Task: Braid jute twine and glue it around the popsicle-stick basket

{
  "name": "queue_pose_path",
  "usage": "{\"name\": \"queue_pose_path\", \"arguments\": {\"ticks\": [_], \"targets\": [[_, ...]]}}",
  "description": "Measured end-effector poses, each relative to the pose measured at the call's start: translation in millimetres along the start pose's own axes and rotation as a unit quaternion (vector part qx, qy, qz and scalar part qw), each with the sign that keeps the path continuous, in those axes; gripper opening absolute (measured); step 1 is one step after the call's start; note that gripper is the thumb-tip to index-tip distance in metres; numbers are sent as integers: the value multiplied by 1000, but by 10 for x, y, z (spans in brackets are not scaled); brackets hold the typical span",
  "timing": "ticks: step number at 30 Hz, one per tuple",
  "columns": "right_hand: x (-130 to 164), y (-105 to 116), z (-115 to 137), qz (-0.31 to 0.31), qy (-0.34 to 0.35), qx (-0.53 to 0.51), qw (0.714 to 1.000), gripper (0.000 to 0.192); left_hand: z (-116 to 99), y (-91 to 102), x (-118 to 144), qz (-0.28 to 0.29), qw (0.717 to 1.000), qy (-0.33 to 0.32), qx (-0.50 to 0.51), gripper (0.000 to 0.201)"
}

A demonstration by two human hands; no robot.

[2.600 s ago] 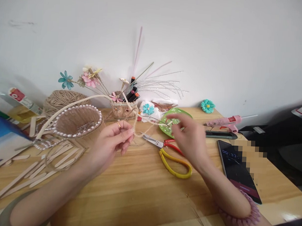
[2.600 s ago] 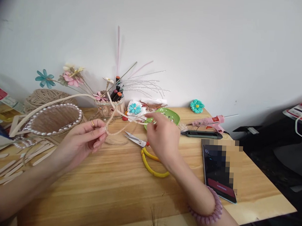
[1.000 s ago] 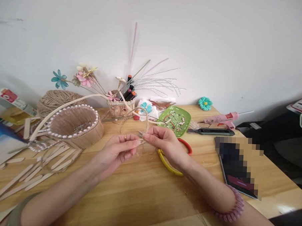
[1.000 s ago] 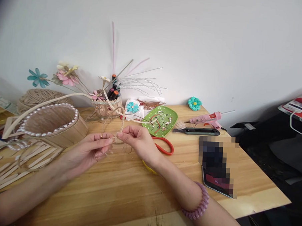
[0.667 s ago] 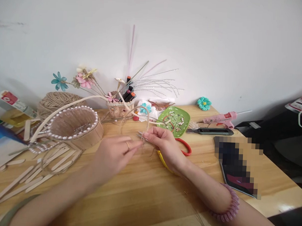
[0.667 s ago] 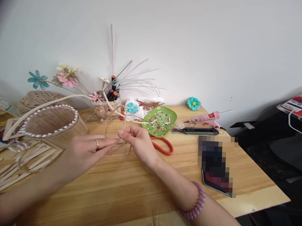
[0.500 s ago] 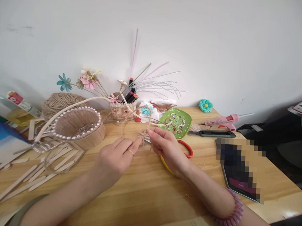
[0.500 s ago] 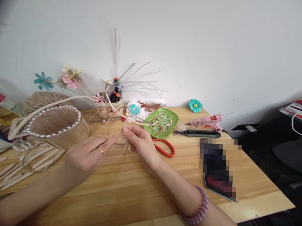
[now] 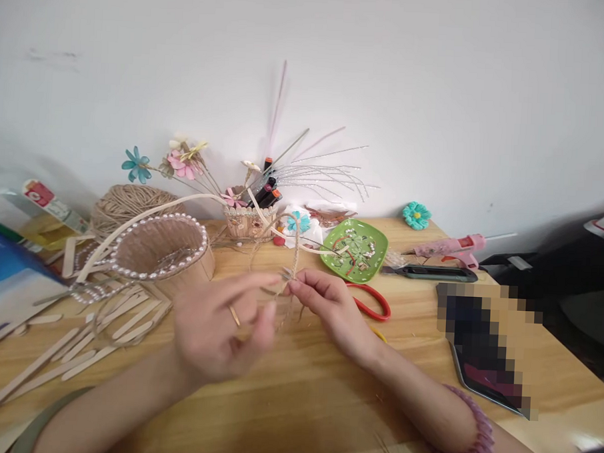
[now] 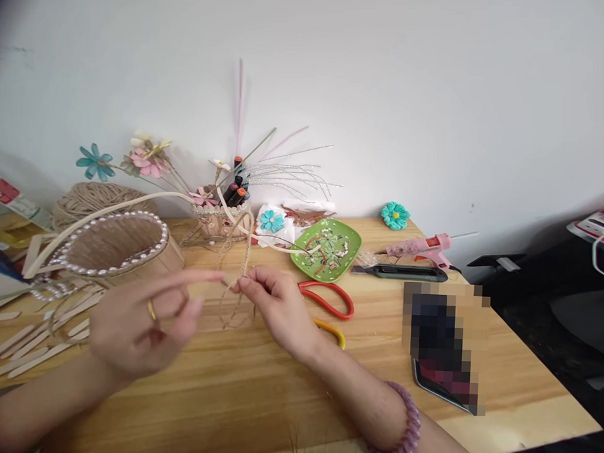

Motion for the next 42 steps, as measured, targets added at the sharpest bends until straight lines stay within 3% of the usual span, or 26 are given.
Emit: {"name": "queue_pose_path", "arguments": {"ticks": [1, 2, 4, 6, 8, 16, 18, 20, 25, 27, 33, 38, 42], "targets": [[14, -16, 13, 12, 6, 25, 1000, 22, 70, 6, -31, -8, 993, 107, 57, 21], [30, -38, 22, 27, 9, 45, 999, 22, 149, -11, -49, -5, 968, 223, 112, 19], [59, -88, 37, 59, 18, 61, 996, 23, 268, -97, -57, 32, 884, 406, 230, 18], [80, -130, 54, 80, 34, 47, 995, 24, 325, -182, -56, 73, 805, 497, 315, 24], [89, -150, 66, 83, 41, 33, 995, 24, 355, -212, -52, 77, 772, 525, 350, 16], [132, -197, 104, 72, 37, 12, 997, 29, 333, -138, 26, -46, 774, 505, 379, 21], [141, -206, 102, 67, 42, 22, 997, 30, 344, -141, 24, -48, 766, 506, 394, 24], [136, -197, 86, 59, 40, 25, 997, 30, 368, -153, 13, -5, 753, 519, 404, 23], [82, -112, 52, 25, 21, 20, 999, 33, 359, -159, -24, 192, 721, 540, 389, 20], [67, -89, 60, 28, 22, 30, 999, 35, 327, -142, -47, 232, 733, 522, 370, 15], [75, -57, 103, 54, 35, 66, 996, 32, 279, -69, -97, 253, 796, 481, 267, 18], [94, -36, 125, 50, 37, 131, 989, 28, 280, -7, -91, 189, 841, 438, 256, 15], [103, -36, 163, 42, 61, 181, 981, 30, 272, 9, -58, 153, 842, 440, 274, 11]]}}
Point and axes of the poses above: each hand's wrist, its own x-axis away from the middle knuckle, its own y-axis out of the back of the hand, z = x × y, the point moved 3 cm from there along -x, towards the middle knuckle, and after that the axes turned 10 degrees about x, right-handed, at the moved point
